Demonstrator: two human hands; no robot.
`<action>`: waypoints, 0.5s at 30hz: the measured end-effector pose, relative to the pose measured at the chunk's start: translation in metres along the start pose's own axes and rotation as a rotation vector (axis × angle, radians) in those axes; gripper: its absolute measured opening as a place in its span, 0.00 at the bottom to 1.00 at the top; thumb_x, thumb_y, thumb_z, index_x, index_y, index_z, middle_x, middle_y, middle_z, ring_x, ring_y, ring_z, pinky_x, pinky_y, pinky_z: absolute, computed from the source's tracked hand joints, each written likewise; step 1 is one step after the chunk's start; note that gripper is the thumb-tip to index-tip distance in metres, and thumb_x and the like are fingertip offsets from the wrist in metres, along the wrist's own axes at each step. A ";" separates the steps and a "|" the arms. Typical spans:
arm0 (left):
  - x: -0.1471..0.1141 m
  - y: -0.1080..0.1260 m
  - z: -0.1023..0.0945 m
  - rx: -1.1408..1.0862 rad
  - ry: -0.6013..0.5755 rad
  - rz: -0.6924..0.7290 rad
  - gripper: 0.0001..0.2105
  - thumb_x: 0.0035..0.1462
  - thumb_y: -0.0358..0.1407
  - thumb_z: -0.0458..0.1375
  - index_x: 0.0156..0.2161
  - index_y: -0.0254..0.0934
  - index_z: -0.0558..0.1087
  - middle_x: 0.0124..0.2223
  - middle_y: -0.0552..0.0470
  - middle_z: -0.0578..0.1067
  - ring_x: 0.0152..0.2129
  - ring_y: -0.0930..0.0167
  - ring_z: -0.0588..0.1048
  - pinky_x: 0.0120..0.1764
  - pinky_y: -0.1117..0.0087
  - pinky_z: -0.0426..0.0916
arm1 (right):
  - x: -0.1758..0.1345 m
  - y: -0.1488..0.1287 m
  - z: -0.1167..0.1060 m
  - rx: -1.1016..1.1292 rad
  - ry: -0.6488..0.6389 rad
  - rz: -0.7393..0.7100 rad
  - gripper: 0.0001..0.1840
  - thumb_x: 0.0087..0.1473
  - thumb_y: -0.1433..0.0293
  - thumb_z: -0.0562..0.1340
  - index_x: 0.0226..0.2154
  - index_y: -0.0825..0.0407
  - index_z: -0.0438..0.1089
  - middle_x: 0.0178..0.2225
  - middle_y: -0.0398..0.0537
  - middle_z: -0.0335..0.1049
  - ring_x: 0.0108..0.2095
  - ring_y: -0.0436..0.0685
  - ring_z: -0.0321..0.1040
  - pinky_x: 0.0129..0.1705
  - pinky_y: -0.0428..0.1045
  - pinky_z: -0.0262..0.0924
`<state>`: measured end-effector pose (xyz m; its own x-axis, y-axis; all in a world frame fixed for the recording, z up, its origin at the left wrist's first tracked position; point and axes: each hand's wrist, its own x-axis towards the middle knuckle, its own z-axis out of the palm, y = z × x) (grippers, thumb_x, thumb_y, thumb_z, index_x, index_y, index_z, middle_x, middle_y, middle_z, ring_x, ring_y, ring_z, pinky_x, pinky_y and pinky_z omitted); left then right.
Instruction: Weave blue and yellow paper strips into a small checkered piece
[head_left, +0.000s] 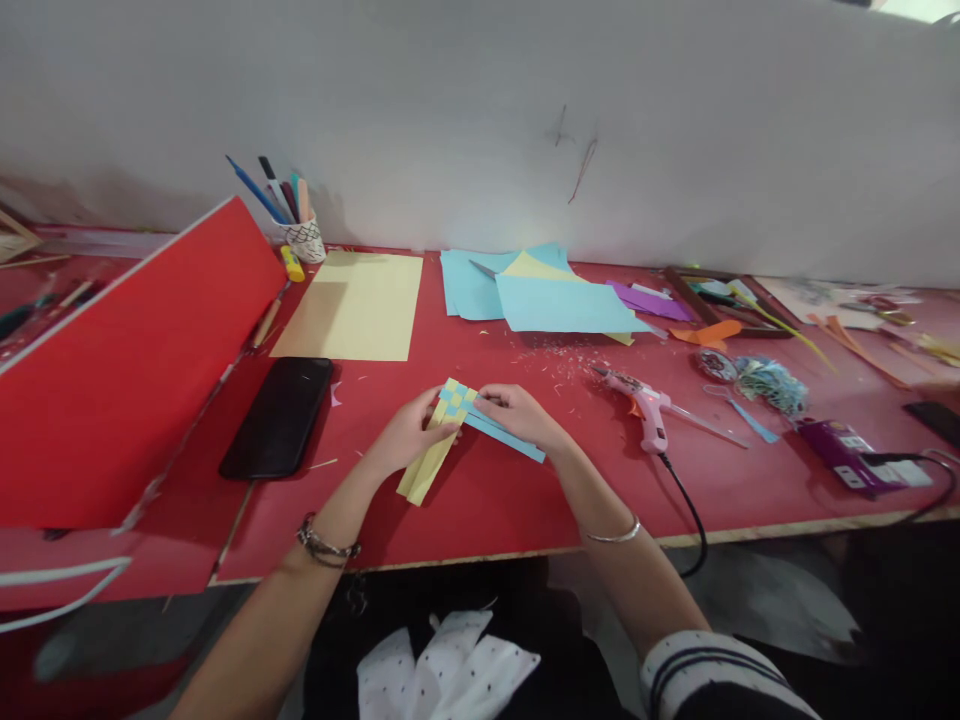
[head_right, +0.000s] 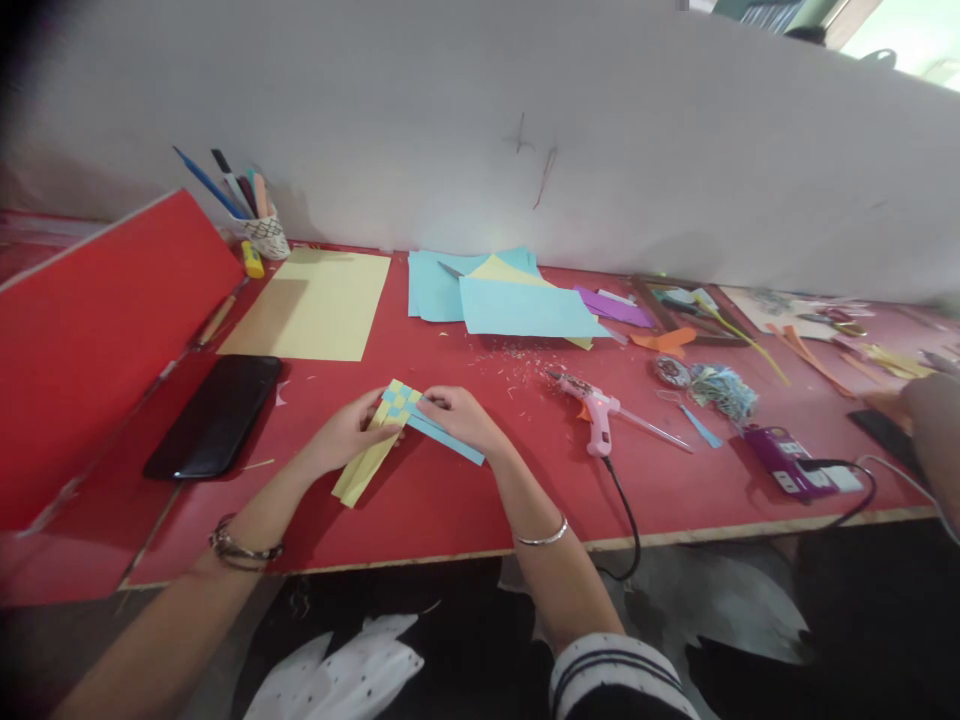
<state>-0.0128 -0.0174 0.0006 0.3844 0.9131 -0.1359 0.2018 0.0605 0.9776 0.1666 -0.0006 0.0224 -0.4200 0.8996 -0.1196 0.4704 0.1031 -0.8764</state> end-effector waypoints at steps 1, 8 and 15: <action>0.000 -0.001 0.000 -0.002 0.004 -0.003 0.30 0.44 0.45 0.57 0.51 0.32 0.58 0.35 0.45 0.74 0.30 0.65 0.74 0.31 0.67 0.67 | 0.000 0.000 0.000 -0.011 -0.002 -0.003 0.13 0.50 0.64 0.52 0.20 0.53 0.59 0.18 0.37 0.52 0.20 0.45 0.49 0.23 0.44 0.45; -0.001 0.000 -0.001 0.105 0.109 0.098 0.26 0.49 0.47 0.52 0.51 0.33 0.60 0.47 0.42 0.70 0.42 0.65 0.71 0.42 0.65 0.66 | 0.001 -0.001 -0.003 -0.018 -0.044 -0.001 0.13 0.50 0.65 0.51 0.19 0.53 0.57 0.18 0.37 0.50 0.20 0.45 0.48 0.23 0.44 0.44; -0.001 0.001 -0.003 0.272 0.256 0.203 0.20 0.56 0.46 0.41 0.37 0.35 0.70 0.40 0.46 0.74 0.40 0.66 0.71 0.45 0.65 0.64 | -0.002 -0.003 -0.003 -0.033 -0.084 0.014 0.12 0.50 0.64 0.52 0.21 0.53 0.59 0.19 0.37 0.51 0.21 0.45 0.49 0.24 0.44 0.44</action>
<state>-0.0157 -0.0171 0.0026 0.2111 0.9684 0.1328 0.3886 -0.2078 0.8977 0.1686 -0.0014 0.0269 -0.4761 0.8626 -0.1711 0.5012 0.1063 -0.8587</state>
